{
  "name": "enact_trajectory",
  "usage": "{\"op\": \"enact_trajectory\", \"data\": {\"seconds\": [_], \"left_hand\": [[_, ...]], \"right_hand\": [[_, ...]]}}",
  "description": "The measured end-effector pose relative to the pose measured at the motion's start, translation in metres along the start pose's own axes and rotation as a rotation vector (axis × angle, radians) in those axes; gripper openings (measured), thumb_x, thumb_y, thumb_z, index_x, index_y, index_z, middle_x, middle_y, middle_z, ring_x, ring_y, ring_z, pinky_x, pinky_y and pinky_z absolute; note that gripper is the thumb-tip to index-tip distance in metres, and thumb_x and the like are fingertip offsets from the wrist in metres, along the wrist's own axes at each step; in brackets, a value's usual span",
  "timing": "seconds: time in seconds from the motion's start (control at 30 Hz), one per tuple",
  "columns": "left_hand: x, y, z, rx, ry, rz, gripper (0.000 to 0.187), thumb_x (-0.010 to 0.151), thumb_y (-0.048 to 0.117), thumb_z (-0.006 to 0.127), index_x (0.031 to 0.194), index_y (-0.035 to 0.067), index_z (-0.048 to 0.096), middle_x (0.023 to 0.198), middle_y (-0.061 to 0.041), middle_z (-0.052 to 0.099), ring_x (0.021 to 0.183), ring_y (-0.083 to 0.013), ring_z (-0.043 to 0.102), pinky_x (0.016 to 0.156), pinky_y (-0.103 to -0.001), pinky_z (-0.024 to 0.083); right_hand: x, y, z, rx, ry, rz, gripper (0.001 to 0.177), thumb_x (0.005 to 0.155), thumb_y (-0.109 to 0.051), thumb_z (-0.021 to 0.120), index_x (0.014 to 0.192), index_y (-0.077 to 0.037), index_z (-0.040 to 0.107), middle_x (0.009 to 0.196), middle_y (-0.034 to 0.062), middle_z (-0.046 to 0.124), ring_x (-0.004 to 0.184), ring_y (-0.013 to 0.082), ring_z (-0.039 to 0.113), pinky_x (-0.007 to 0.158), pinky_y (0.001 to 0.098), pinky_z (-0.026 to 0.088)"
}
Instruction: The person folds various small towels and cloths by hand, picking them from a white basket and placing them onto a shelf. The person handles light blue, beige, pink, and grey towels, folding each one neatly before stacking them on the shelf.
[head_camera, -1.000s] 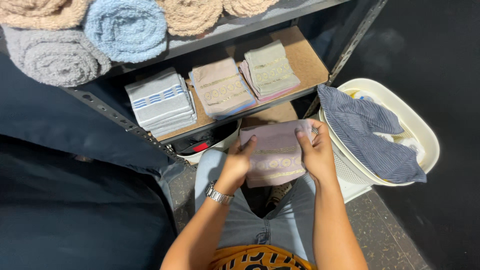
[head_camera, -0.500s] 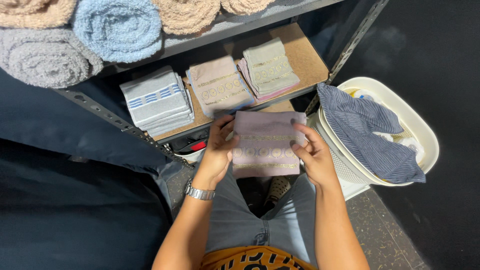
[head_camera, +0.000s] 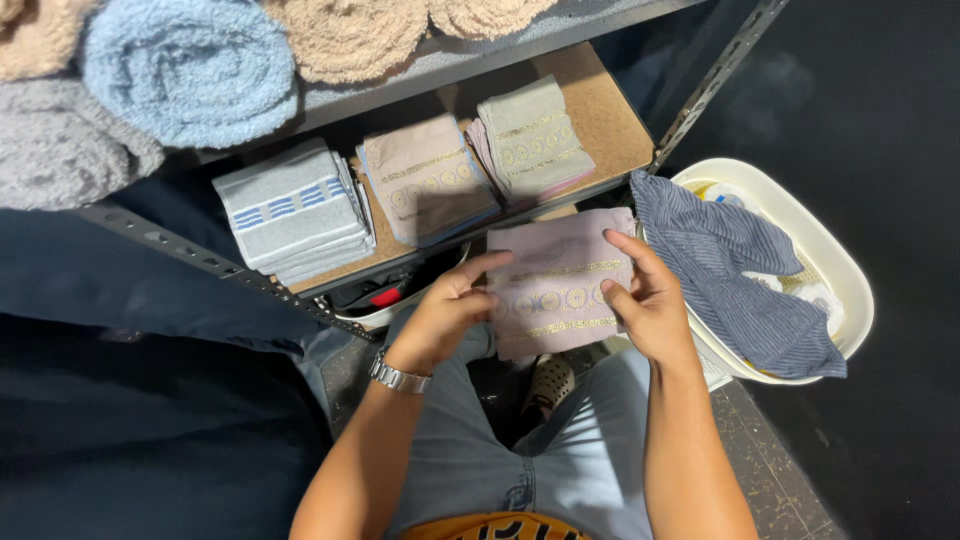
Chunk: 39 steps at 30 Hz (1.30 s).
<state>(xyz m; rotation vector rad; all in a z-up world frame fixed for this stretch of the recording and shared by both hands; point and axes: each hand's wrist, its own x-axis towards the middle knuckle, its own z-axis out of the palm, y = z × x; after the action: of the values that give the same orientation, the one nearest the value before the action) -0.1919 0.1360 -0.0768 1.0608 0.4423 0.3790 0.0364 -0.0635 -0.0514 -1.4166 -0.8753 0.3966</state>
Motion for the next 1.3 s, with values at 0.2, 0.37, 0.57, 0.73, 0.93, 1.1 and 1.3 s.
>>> {"op": "enact_trajectory", "data": {"seconds": [0.2,0.37,0.57,0.73,0.93,1.1,1.3], "left_hand": [[0.009,0.059,0.035,0.32,0.002,0.257,0.067,0.089,-0.007,0.056,0.154,0.006,0.056,0.162,-0.028,0.038,0.136,-0.04,0.05,0.103,-0.055,0.051],[0.036,0.034,0.038,0.637,0.046,0.453,0.068,0.109,0.03,0.058,0.165,0.003,0.03,0.171,-0.032,0.012,0.155,-0.0545,0.012,0.122,-0.067,0.018],[0.017,0.056,0.122,-0.053,0.028,0.11,0.083,0.108,0.059,0.04,0.169,0.007,0.015,0.172,-0.03,0.008,0.155,-0.0533,0.014,0.122,-0.069,0.02],[0.045,0.002,0.089,-0.181,0.269,-0.055,0.048,0.104,0.039,0.056,0.145,0.015,0.054,0.121,-0.01,0.046,0.106,-0.0247,0.043,0.09,-0.042,0.031],[0.041,0.015,0.094,-0.483,0.335,-0.138,0.06,0.099,0.018,0.066,0.156,0.011,0.048,0.143,-0.019,0.063,0.121,-0.0323,0.065,0.1,-0.048,0.053],[0.022,0.019,0.105,-0.475,0.26,-0.187,0.071,0.098,0.026,0.071,0.161,0.01,0.044,0.149,-0.024,0.059,0.124,-0.0366,0.064,0.105,-0.054,0.052],[0.022,0.017,0.103,-0.003,0.095,0.052,0.071,0.108,0.034,0.057,0.166,0.006,0.028,0.17,-0.026,0.025,0.154,-0.0426,0.026,0.126,-0.057,0.024]], "right_hand": [[0.031,-0.018,0.005,-0.052,-0.067,-0.055,0.075,0.082,0.017,0.065,0.154,-0.001,0.053,0.147,0.0092,0.054,0.132,0.011,0.046,0.114,0.0348,0.04],[0.052,-0.054,0.021,-0.318,-0.074,-0.184,0.073,0.08,0.011,0.067,0.151,0.001,0.055,0.146,0.022,0.056,0.143,0.0388,0.05,0.119,0.0485,0.037],[0.029,-0.067,0.083,-0.623,-0.155,-0.236,0.07,0.085,0.003,0.061,0.154,0.005,0.047,0.139,0.0366,0.058,0.129,0.0522,0.057,0.108,0.057,0.046],[-0.019,-0.097,0.105,-0.467,-0.218,-0.123,0.084,0.078,0.006,0.054,0.159,0.005,0.032,0.144,0.0278,0.058,0.132,0.0428,0.059,0.11,0.0471,0.047],[-0.055,-0.063,0.066,-0.209,0.234,0.054,0.03,0.09,0.006,0.057,0.117,-0.004,0.066,0.114,0.0097,0.077,0.104,0.0207,0.074,0.094,0.0333,0.057],[-0.05,-0.031,0.027,-0.024,0.612,0.314,0.022,0.108,-0.013,0.058,0.128,-0.004,0.063,0.113,0.0154,0.073,0.094,0.0257,0.07,0.078,0.0358,0.06],[-0.069,0.038,0.018,0.685,0.379,0.802,0.032,0.104,-0.027,0.063,0.125,-0.002,0.065,0.109,0.022,0.072,0.087,0.0366,0.077,0.072,0.0559,0.065]]}}
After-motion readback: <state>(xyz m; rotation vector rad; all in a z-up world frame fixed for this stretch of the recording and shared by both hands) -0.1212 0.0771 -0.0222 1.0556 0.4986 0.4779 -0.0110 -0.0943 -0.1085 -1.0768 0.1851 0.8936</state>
